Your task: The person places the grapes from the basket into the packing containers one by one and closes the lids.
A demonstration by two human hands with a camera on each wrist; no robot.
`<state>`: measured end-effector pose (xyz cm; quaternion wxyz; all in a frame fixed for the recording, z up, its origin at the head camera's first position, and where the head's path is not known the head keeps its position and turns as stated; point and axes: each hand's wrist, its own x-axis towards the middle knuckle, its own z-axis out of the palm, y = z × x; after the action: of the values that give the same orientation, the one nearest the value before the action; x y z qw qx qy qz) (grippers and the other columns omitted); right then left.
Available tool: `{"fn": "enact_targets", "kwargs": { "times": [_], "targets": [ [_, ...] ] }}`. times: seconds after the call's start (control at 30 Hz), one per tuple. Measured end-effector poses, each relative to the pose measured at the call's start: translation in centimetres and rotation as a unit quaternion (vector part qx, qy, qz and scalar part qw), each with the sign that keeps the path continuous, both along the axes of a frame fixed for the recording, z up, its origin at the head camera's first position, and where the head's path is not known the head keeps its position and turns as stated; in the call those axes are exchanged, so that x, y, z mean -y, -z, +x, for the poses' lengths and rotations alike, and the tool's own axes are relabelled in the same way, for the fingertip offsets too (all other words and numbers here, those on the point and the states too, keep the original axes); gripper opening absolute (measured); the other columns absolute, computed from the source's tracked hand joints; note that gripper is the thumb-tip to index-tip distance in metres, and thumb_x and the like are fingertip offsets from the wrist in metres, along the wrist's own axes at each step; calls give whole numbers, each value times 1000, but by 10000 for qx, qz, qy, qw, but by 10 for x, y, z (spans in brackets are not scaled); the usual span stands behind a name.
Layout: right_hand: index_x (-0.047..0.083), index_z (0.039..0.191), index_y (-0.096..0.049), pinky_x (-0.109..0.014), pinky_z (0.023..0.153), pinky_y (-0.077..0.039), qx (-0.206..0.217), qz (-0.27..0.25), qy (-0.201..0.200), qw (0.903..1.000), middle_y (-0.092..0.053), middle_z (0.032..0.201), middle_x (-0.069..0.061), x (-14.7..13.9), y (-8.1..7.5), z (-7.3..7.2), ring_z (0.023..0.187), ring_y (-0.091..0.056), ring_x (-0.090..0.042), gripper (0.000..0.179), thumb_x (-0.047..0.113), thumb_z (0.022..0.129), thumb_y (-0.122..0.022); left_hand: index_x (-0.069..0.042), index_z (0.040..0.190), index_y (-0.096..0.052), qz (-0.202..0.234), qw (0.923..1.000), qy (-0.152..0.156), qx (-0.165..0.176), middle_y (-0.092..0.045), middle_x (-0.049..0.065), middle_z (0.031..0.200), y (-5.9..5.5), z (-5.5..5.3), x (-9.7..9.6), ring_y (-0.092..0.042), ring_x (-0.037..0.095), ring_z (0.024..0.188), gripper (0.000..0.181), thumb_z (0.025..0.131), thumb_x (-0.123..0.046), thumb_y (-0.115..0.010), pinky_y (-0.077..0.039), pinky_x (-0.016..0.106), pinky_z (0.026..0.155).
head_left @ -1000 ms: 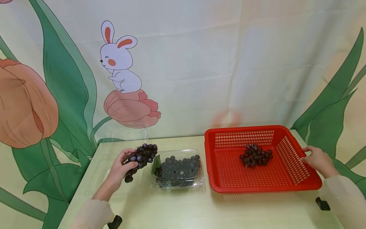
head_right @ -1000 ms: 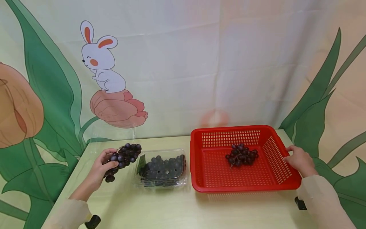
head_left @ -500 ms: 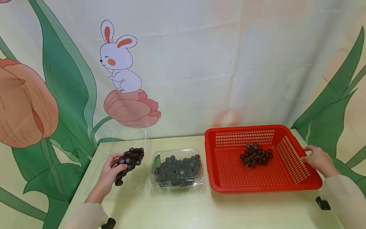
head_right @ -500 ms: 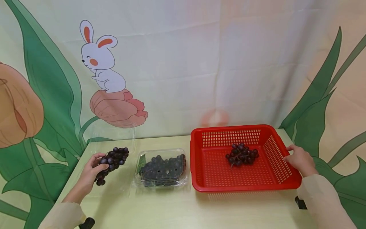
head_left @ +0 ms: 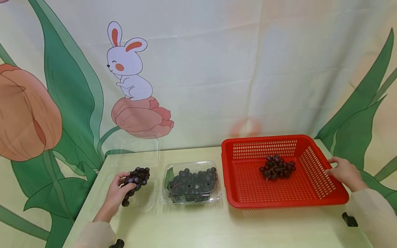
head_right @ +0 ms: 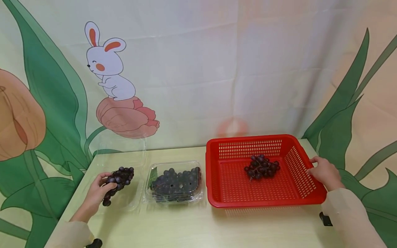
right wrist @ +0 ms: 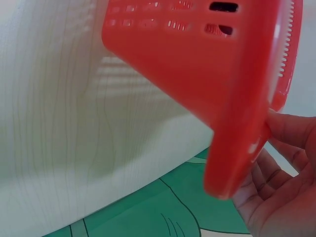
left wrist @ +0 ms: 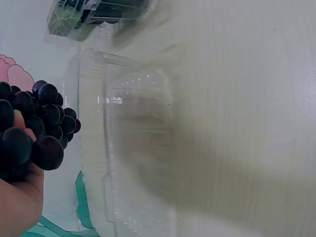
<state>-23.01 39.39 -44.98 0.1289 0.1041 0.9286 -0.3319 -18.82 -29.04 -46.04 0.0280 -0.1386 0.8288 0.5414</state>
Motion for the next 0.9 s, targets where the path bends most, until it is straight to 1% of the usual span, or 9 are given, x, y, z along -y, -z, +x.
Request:
{"fn": "enact_targets", "kwargs": {
  "times": [0.1,0.3,0.4,0.47,0.5,0.63,0.67,0.77,0.9],
  "targets": [
    [-9,123,-33,-34,59,-52,-20,47,-21,10000,-52,95,-27,0,0,0,66,-56,-19,52,15,83,-57,-8,124,-31,-14,10000,-60,-5,-36,16,122,7,-1,-1,-49,21,97,47,84,-16,-53,-42,27,74],
    [-10,123,-34,-33,58,-51,-20,106,-69,9999,-52,94,-27,-1,1,-1,66,-55,-19,53,15,82,-57,-7,126,-30,6,9999,-120,72,-35,18,123,14,-3,-5,-48,26,101,48,84,-15,-52,-42,27,74],
    [-10,122,-34,-32,57,-51,-40,158,-112,9998,-52,93,-27,-1,1,-2,66,-55,-19,53,15,82,-57,-6,126,-30,24,9999,-145,59,-35,19,123,21,-6,-4,-48,27,100,50,83,-16,-52,-42,27,73],
    [-11,121,-35,-31,57,-50,-39,182,-125,9997,-52,92,-27,-1,0,-2,66,-55,-20,53,15,81,-58,-8,125,-31,33,9998,-206,32,-36,19,122,30,-9,-1,-50,25,96,50,81,-17,-55,-43,29,70],
    [-11,121,-35,-31,57,-50,-37,189,-129,9997,-52,92,-27,-1,0,-2,66,-55,-20,53,15,81,-58,-7,125,-32,62,9998,-178,15,-36,20,122,33,-11,1,-50,25,96,52,80,-19,-56,-44,30,70],
    [-10,122,-34,-31,57,-50,-25,191,-127,9997,-52,92,-27,-1,0,-2,66,-55,-20,54,16,81,-58,-12,122,-34,112,9996,-215,128,-37,18,121,49,-19,9,-51,22,94,56,75,-23,-62,-45,33,69],
    [-10,121,-35,-31,57,-50,-35,202,-133,9997,-52,92,-26,-1,-1,-2,66,-55,-20,53,16,81,-58,-12,123,-34,114,9996,-187,166,-36,18,122,51,-20,10,-50,22,95,57,74,-24,-62,-45,33,70],
    [-11,121,-35,-31,56,-49,-81,241,-156,9996,-52,91,-26,-1,-1,-2,66,-55,-20,52,15,82,-58,-10,124,-33,33,9997,-197,150,-36,19,123,49,-18,7,-51,23,95,58,75,-24,-61,-45,32,70],
    [-11,120,-36,-30,56,-48,-95,299,-160,9994,-52,91,-26,-1,-2,-2,67,-54,-21,51,15,82,-57,-7,126,-32,-41,9997,-231,75,-36,20,122,39,-13,-3,-50,25,96,55,79,-21,-57,-44,30,71]
  ]
}}
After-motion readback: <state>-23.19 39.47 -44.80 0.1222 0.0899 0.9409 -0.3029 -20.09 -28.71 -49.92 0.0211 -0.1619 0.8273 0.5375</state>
